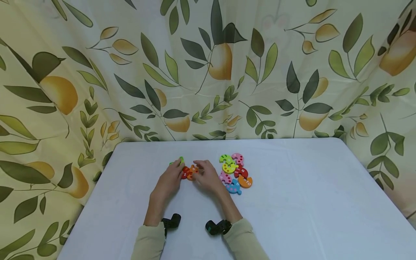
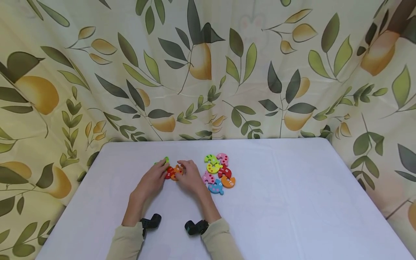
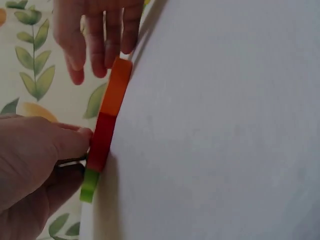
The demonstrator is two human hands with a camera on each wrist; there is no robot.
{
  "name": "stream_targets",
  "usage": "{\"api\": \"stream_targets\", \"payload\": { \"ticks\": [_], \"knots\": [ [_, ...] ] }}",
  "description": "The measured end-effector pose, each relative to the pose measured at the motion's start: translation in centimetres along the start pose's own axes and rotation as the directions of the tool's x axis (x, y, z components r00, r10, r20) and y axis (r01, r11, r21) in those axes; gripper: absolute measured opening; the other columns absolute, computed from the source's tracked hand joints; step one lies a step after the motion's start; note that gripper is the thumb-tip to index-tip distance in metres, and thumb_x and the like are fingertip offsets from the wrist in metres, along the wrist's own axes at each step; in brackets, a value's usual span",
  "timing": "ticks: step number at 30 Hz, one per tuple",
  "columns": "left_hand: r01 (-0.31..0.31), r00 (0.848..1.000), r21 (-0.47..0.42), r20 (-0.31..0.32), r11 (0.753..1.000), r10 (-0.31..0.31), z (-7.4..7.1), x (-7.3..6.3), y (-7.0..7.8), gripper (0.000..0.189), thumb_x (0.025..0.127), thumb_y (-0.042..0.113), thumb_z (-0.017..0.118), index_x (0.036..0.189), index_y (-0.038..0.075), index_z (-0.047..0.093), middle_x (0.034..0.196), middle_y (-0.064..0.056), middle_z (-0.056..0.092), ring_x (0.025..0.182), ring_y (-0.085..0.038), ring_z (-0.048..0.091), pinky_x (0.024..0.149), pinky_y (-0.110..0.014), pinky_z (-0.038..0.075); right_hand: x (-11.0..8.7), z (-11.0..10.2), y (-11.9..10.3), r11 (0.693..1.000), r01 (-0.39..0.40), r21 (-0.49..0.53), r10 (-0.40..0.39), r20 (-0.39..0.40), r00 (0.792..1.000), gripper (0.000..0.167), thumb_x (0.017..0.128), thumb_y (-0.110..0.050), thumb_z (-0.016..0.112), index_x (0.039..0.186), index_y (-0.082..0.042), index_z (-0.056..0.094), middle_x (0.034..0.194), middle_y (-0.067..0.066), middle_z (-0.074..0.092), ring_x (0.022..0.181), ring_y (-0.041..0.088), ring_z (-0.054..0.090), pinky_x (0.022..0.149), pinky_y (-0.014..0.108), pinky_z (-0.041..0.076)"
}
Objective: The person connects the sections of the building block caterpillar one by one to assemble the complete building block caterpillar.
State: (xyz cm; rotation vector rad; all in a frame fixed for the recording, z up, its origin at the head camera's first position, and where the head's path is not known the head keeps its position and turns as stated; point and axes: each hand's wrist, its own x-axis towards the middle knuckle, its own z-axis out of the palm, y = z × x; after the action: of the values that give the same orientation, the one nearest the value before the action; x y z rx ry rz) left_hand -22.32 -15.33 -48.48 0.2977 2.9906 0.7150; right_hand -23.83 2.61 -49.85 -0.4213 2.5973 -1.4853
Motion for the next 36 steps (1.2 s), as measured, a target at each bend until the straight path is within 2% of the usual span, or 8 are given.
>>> {"api": "stream_targets", "payload": {
  "ticks": [5,9,13,19,28,36],
  "knots": [
    [0.032,0.999,0.049,0.004,0.998,-0.032,0.3,-0.2,1.0,0.058,0.098,0.033,0.056,0.145,0.002,0.042,0.157,-0.015,0.033,0.147,-0.03,0.031,0.116,-0.047,0.034,0.0,-1.6,-0.4,0.999,0.027,0.047,-0.024,-0.061,0.998,0.043,0.093,-0.017,0.061,0.135,-0.009,0.054,0.126,0.012,0.057,0.117,0.025,0.055,0.098,0.042,0.052],
    [0.071,0.997,0.031,-0.003,0.997,-0.071,0.6,-0.1,1.5,0.072,0.091,0.042,0.063,0.146,0.0,0.04,0.157,-0.017,0.033,0.147,-0.032,0.029,0.116,-0.049,0.034,-0.1,-3.2,-0.6,0.997,0.024,0.076,-0.017,-0.102,0.995,0.042,0.094,-0.016,0.06,0.135,-0.007,0.055,0.127,0.015,0.057,0.117,0.027,0.055,0.098,0.044,0.052],
    [0.103,0.995,0.011,-0.02,0.995,-0.103,0.6,0.1,1.9,0.077,0.088,0.044,0.066,0.145,-0.001,0.041,0.156,-0.018,0.033,0.147,-0.032,0.028,0.115,-0.05,0.034,-0.3,-4.5,-0.4,0.996,0.019,0.082,-0.01,-0.108,0.994,0.042,0.094,-0.016,0.061,0.135,-0.007,0.055,0.127,0.015,0.057,0.117,0.026,0.056,0.099,0.044,0.052],
    [0.112,0.993,-0.017,-0.041,0.994,-0.113,0.5,0.3,1.9,0.076,0.087,0.044,0.069,0.143,0.0,0.045,0.155,-0.017,0.036,0.147,-0.033,0.029,0.113,-0.053,0.036,-0.6,-6.1,0.3,0.997,0.013,0.079,-0.005,-0.095,0.995,0.042,0.094,-0.013,0.06,0.135,-0.005,0.054,0.129,0.018,0.057,0.119,0.03,0.055,0.1,0.046,0.05],
    [0.12,0.992,-0.062,-0.027,0.991,-0.122,0.6,0.1,1.6,0.076,0.087,0.041,0.07,0.144,0.0,0.043,0.156,-0.016,0.034,0.148,-0.031,0.027,0.116,-0.051,0.033,-2.0,-8.7,0.7,0.999,0.047,0.025,-0.045,-0.06,0.997,0.045,0.094,-0.008,0.054,0.138,-0.003,0.05,0.132,0.019,0.056,0.121,0.032,0.054,0.101,0.048,0.049],
    [0.097,0.995,-0.097,0.008,0.99,-0.097,0.4,-0.1,1.4,0.077,0.087,0.038,0.07,0.148,0.003,0.039,0.159,-0.012,0.03,0.149,-0.03,0.024,0.118,-0.05,0.029,-3.2,-10.8,1.9,1.0,0.008,-0.016,-0.008,0.009,1.0,0.046,0.094,-0.006,0.054,0.139,-0.002,0.048,0.133,0.02,0.055,0.12,0.035,0.056,0.102,0.051,0.048]
  ]
}}
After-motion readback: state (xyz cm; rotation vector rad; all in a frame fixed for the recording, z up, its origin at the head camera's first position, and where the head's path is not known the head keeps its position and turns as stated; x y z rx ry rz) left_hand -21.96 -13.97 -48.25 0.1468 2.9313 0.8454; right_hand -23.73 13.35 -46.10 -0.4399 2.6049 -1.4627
